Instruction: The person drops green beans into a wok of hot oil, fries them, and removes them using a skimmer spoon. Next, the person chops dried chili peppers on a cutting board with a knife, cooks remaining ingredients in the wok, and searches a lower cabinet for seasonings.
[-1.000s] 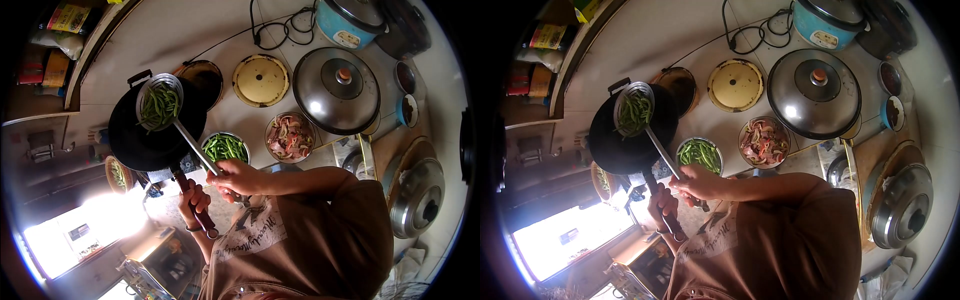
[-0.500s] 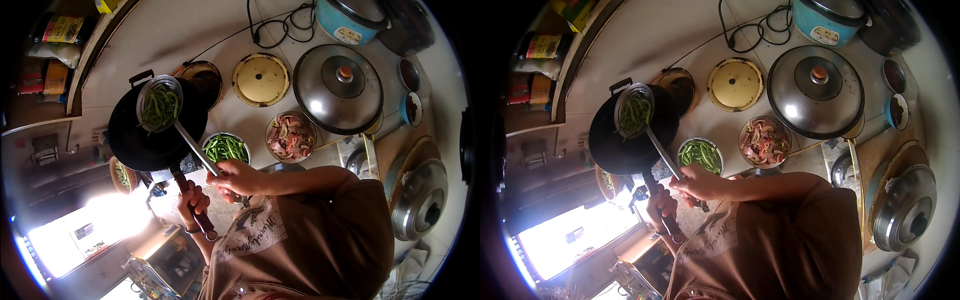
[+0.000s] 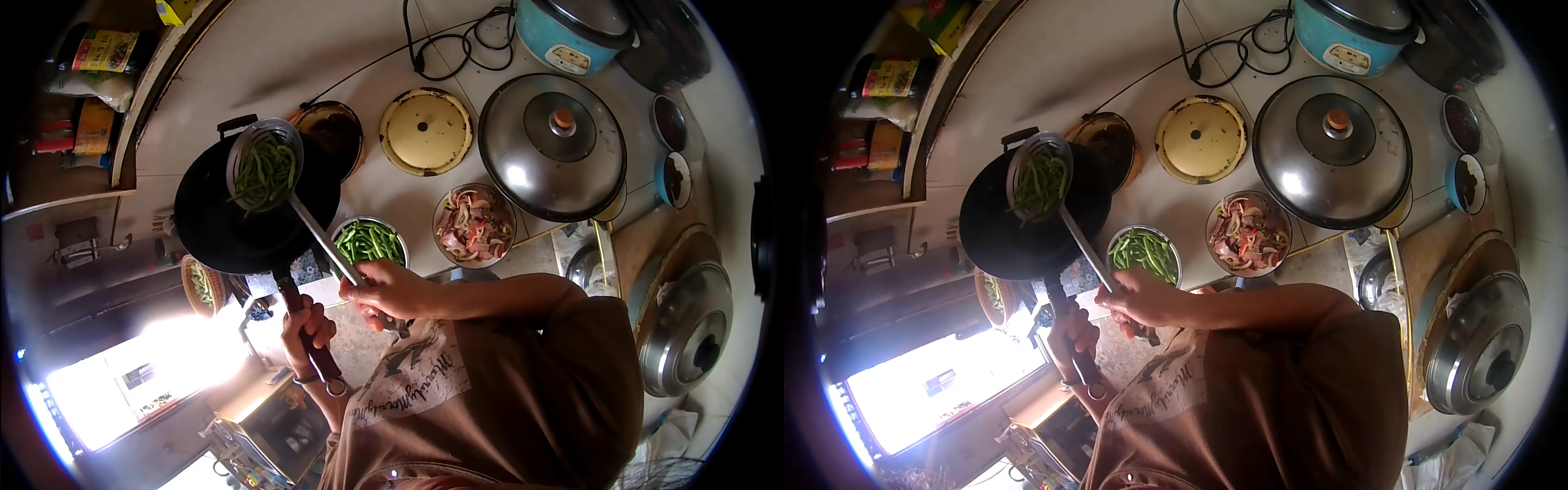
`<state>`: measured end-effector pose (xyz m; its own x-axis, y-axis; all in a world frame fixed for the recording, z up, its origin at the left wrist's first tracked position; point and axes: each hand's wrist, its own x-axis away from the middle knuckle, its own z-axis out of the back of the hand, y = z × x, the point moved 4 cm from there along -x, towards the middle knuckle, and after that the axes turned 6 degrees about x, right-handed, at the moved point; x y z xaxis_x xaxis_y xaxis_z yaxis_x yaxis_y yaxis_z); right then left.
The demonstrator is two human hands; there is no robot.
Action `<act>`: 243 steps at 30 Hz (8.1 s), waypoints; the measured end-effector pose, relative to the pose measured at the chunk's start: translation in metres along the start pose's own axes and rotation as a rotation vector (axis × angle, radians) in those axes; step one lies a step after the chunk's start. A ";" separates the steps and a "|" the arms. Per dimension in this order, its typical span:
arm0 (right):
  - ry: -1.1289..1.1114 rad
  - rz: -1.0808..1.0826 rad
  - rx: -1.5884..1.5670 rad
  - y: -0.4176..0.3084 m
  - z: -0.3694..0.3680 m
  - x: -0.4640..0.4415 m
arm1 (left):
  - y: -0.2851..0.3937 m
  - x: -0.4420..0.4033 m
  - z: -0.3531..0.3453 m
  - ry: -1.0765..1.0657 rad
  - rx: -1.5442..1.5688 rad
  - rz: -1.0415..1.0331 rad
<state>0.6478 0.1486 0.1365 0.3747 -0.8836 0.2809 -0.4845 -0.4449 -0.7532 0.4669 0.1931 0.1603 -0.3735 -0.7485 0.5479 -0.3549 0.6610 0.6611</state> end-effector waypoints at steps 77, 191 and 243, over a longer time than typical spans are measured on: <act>0.010 0.050 0.001 -0.026 0.011 0.006 | 0.020 -0.008 0.006 -0.105 0.165 0.037; -0.005 0.127 -0.063 -0.016 -0.011 -0.001 | 0.038 0.008 0.020 -0.263 0.352 0.160; 0.193 0.018 -0.006 0.084 0.100 -0.078 | 0.060 0.043 0.149 -0.342 0.602 -0.091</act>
<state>0.6567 0.1952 -0.0078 0.2080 -0.9027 0.3766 -0.4944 -0.4293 -0.7558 0.3018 0.2082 0.1476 -0.5337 -0.8091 0.2462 -0.7739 0.5846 0.2437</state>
